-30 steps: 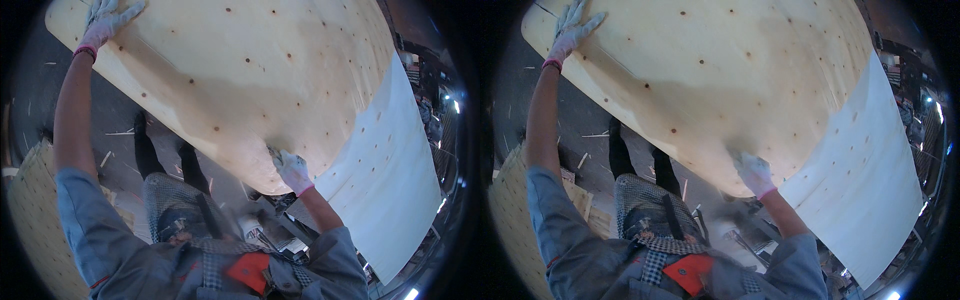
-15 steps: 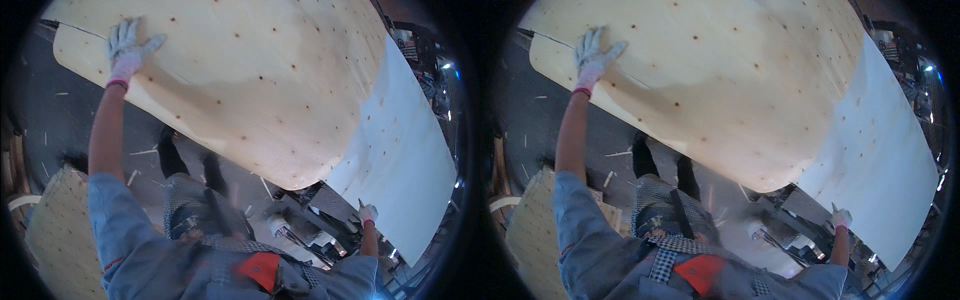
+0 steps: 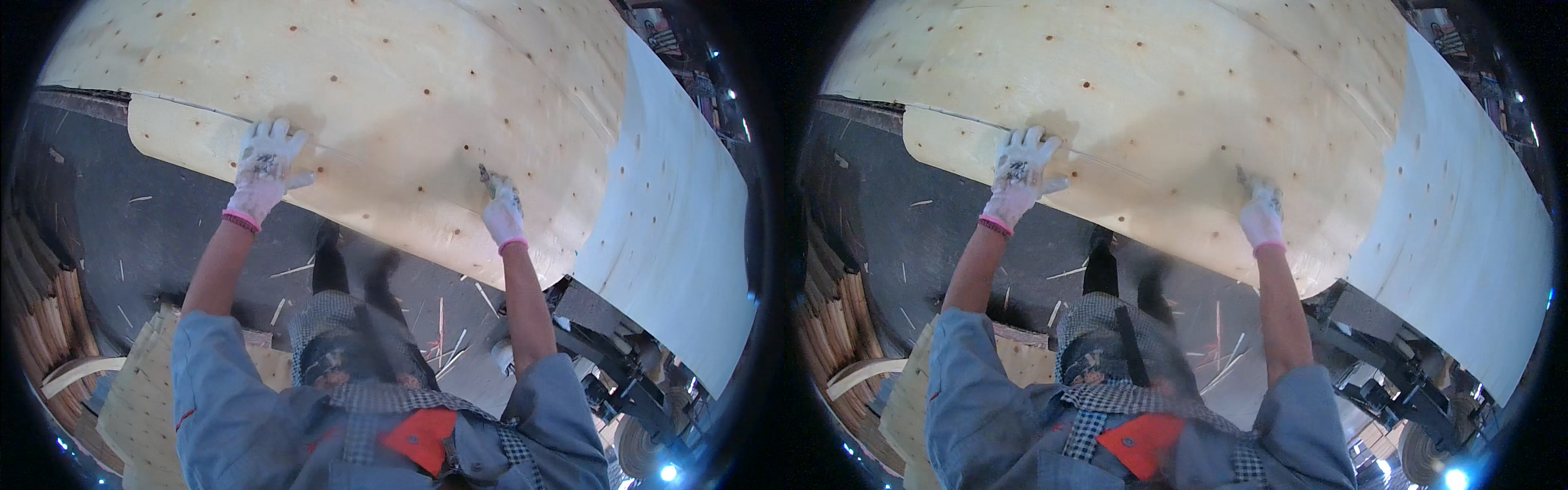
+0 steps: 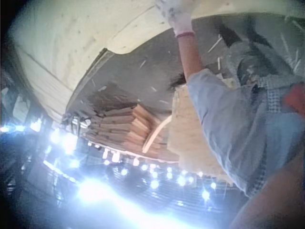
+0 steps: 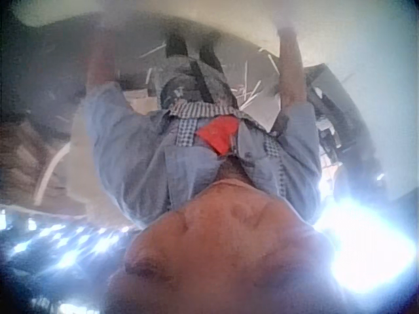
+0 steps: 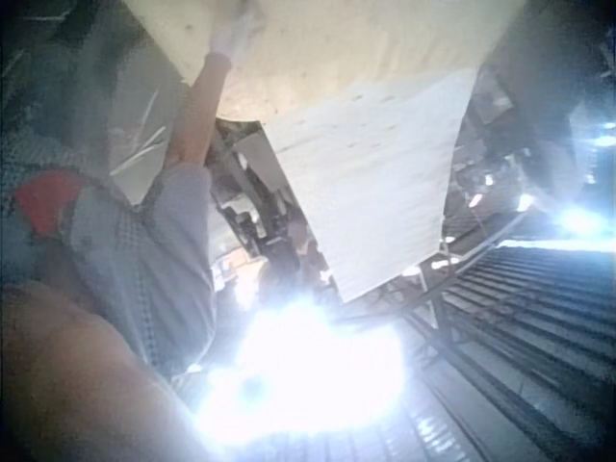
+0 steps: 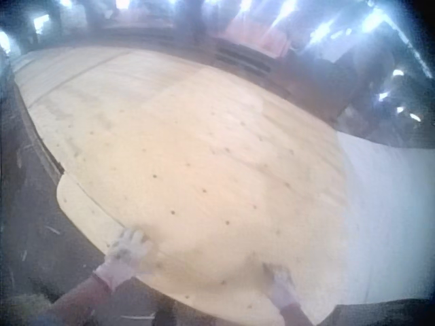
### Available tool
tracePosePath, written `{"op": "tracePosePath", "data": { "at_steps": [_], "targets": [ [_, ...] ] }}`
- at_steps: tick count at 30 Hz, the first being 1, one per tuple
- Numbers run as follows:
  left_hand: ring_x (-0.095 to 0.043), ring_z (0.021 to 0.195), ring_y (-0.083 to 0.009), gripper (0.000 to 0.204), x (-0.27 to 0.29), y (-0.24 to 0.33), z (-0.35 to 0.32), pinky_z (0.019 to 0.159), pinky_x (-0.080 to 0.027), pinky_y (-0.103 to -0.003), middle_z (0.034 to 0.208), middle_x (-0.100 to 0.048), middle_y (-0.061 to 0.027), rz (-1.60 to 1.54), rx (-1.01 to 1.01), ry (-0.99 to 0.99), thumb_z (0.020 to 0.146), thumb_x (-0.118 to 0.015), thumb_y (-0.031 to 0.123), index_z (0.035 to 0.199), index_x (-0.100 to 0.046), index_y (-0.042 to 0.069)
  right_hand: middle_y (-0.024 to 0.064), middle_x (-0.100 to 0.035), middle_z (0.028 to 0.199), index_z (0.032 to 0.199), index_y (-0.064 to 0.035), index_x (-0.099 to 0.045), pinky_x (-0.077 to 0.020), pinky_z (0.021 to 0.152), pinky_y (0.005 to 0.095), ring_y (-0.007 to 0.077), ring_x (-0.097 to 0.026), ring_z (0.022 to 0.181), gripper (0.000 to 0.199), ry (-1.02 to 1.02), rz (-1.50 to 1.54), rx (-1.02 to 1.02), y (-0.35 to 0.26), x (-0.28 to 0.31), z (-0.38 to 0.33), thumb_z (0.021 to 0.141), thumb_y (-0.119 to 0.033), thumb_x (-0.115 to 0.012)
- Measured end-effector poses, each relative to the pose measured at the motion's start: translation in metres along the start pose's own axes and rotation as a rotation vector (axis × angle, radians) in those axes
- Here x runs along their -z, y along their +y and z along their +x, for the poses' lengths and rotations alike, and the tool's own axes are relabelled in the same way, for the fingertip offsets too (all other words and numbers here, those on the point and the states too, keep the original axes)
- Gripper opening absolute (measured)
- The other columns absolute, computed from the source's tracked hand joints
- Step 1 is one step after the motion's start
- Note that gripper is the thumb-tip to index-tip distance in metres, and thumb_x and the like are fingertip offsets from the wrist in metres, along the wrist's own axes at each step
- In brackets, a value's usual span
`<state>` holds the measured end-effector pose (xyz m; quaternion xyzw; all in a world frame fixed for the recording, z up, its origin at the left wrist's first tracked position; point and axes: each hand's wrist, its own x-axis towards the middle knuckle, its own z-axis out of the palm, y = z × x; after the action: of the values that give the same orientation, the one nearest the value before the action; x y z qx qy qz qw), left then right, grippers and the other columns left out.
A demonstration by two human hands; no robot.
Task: The person assembles a large curved wooden structure by placing thin plywood sheets onto a metal frame. They use a hammer to drive nails into the sheets, securing them to the frame. The person repeatedly lifts, positions, and hammers multiple sheets, occasionally removing and replacing pieces to adjust alignment.
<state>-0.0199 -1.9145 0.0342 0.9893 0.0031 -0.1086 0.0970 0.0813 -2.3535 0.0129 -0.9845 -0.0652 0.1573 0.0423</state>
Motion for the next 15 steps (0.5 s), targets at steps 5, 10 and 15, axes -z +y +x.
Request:
{"op": "tracePosePath", "data": {
  "at_steps": [5, 10, 15],
  "targets": [
    [-0.051, 0.128, -0.0326, 0.073, 0.012, 0.001, 0.023, 0.112, -0.035, -0.049, 0.129, -0.061, -0.0137, 0.026, -0.015, -0.190, 0.071, -0.081, 0.053, 0.130, -0.064, 0.014, 0.0195, -0.063, 0.125, 0.128, -0.0113, -0.065, -0.0459, 0.104, 0.0453, 0.0381, -0.060, 0.118, 0.042, -0.128, 0.064, 0.103, -0.003, 0.035, 0.007, 0.090, -0.006, -0.047],
    [-0.039, 0.144, -0.0283, 0.090, -0.010, -0.015, 0.035, 0.121, -0.023, -0.047, 0.152, -0.048, -0.0123, -0.126, 0.031, -0.449, 0.079, -0.062, 0.076, 0.145, -0.053, 0.015, 0.0208, -0.063, 0.125, 0.125, -0.0125, -0.067, -0.0487, 0.100, 0.0457, 0.0393, -0.062, 0.115, 0.039, -0.137, 0.105, 0.108, -0.008, 0.044, 0.010, 0.093, -0.009, -0.046],
    [-0.036, 0.147, -0.0260, 0.101, -0.019, 0.018, 0.041, 0.123, -0.018, -0.045, 0.154, -0.046, -0.0111, -0.123, -0.101, -0.547, 0.077, -0.052, 0.086, 0.149, -0.047, 0.015, 0.0241, -0.063, 0.124, 0.124, -0.0094, -0.067, -0.0484, 0.100, 0.0475, 0.0414, -0.061, 0.116, 0.039, -0.123, 0.097, -0.038, 0.009, 0.021, 0.020, 0.092, -0.008, -0.045]
  ]
}}
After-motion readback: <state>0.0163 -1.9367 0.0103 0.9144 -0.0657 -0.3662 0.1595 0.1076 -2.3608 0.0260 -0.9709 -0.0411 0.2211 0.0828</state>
